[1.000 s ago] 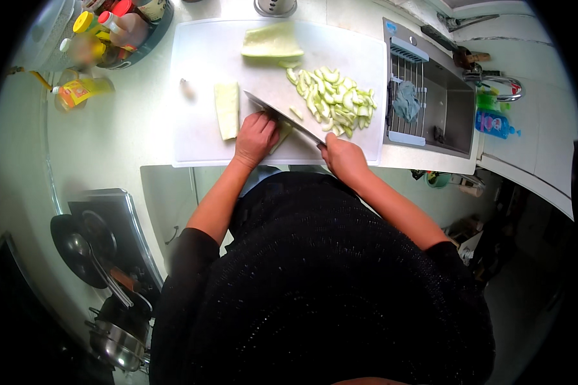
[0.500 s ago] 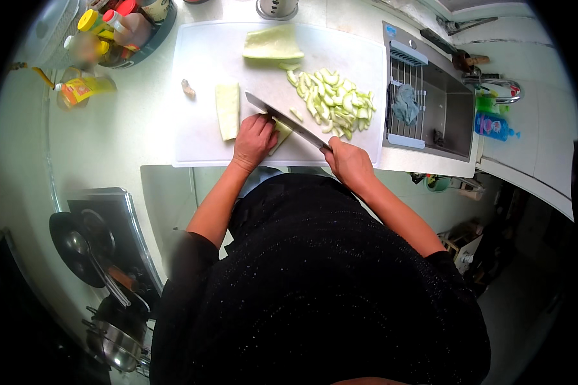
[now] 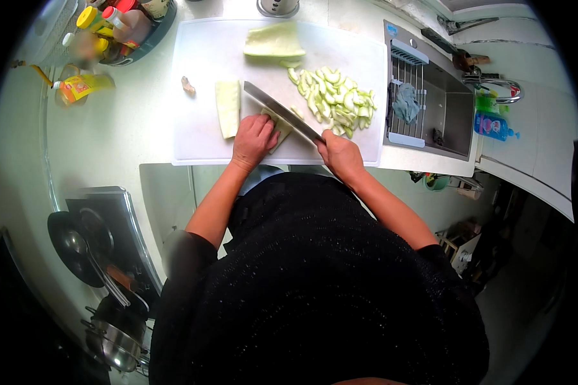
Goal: The person slices a light green vegetable into thin strips on a white cutting board using a knife. The person repeatedly cuts the vegetable and gathers the pieces into a pile.
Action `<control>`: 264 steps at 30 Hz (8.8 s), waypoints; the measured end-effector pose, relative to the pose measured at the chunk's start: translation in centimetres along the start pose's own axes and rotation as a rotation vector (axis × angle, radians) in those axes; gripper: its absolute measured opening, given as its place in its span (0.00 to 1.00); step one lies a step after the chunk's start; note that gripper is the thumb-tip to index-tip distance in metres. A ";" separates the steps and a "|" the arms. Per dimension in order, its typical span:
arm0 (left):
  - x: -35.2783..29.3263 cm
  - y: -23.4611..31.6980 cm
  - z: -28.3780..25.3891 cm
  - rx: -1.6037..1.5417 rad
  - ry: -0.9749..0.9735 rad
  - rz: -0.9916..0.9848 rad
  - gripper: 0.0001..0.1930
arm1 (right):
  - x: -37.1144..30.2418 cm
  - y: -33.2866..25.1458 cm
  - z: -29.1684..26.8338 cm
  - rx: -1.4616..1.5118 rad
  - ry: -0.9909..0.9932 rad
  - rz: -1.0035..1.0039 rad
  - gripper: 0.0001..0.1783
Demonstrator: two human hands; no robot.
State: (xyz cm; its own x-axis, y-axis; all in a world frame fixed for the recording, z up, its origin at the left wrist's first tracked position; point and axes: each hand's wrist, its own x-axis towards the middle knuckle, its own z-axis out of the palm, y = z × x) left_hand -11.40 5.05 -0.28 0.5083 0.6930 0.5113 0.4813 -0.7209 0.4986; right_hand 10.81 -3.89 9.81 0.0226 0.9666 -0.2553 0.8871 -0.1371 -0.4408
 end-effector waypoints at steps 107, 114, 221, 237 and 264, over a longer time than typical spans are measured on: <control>2.6 1.3 1.5 -0.040 -0.306 -0.007 0.18 | -0.8 1.9 -4.1 -0.048 -0.038 -0.002 0.12; 2.4 1.3 1.9 -0.060 -0.278 -0.035 0.17 | 1.9 1.5 0.2 -0.014 0.031 0.006 0.13; -0.1 0.7 1.3 -0.102 -0.130 -0.110 0.11 | 1.6 -0.2 0.2 -0.063 -0.067 -0.008 0.13; 0.4 0.6 0.0 -0.091 -0.082 -0.069 0.11 | 0.1 -0.9 -3.3 -0.055 -0.078 0.007 0.15; 0.1 0.3 -0.3 -0.082 -0.042 -0.078 0.08 | -0.3 -1.0 -3.0 -0.040 -0.030 -0.022 0.13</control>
State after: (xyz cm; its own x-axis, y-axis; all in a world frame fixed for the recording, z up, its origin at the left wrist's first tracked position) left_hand -11.41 4.93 0.15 0.5015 0.7450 0.4398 0.4616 -0.6604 0.5924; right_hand 11.28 -3.40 12.90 -0.0102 0.9623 -0.2717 0.9049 -0.1067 -0.4120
